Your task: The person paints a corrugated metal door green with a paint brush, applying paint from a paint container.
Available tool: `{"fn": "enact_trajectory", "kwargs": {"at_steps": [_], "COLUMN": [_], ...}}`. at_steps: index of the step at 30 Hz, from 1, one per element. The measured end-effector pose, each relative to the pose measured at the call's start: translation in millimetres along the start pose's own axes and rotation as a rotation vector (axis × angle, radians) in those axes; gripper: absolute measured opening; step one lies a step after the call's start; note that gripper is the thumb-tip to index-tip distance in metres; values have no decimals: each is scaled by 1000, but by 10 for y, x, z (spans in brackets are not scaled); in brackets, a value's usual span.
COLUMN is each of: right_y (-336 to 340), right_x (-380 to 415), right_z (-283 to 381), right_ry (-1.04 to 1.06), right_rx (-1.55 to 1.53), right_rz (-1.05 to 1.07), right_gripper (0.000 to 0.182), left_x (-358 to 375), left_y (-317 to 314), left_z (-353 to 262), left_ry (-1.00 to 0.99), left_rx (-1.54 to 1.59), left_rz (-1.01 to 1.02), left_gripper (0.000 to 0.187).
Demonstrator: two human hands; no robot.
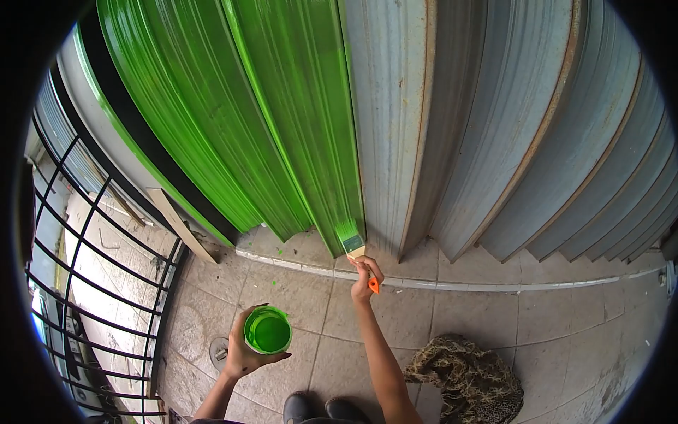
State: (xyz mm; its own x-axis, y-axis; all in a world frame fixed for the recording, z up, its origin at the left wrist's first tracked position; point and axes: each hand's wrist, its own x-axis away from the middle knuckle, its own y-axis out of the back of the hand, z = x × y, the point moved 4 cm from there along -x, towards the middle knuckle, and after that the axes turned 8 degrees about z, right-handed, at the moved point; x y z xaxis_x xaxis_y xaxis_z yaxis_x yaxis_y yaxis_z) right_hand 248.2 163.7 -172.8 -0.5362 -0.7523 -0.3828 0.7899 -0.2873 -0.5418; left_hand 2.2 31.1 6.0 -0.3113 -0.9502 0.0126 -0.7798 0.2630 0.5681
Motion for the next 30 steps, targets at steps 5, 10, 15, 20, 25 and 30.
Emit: {"fn": "enact_trajectory", "kwargs": {"at_steps": [5,10,15,20,25,30], "right_y": [208,349,-7,-324,-52,297], "right_x": [176,316,-28,-179,-67,190], "right_z": [-238,-407,-43,509,18,-296], "right_ry": [-73,-153,-98,111,89,-73], "right_rx": [91,76,22,-60,109,122], "right_rz": [-62,-178,-112,-53,28,-66], "right_gripper": [12,11,15,20,18,12], "left_x": [-12,-12,-10,-26,-32,-8], "left_y": [-42,-69,-92,-68,-67,-63], "left_z": [41,-11,-24,-17,-8,-25], "left_ry": [-10,-31,-17,-3,8,-2], "left_rx": [41,8,29,6,25,20], "left_rz": [5,30,44,47,38,40], "left_gripper": [94,94,94,94,94,94]}}
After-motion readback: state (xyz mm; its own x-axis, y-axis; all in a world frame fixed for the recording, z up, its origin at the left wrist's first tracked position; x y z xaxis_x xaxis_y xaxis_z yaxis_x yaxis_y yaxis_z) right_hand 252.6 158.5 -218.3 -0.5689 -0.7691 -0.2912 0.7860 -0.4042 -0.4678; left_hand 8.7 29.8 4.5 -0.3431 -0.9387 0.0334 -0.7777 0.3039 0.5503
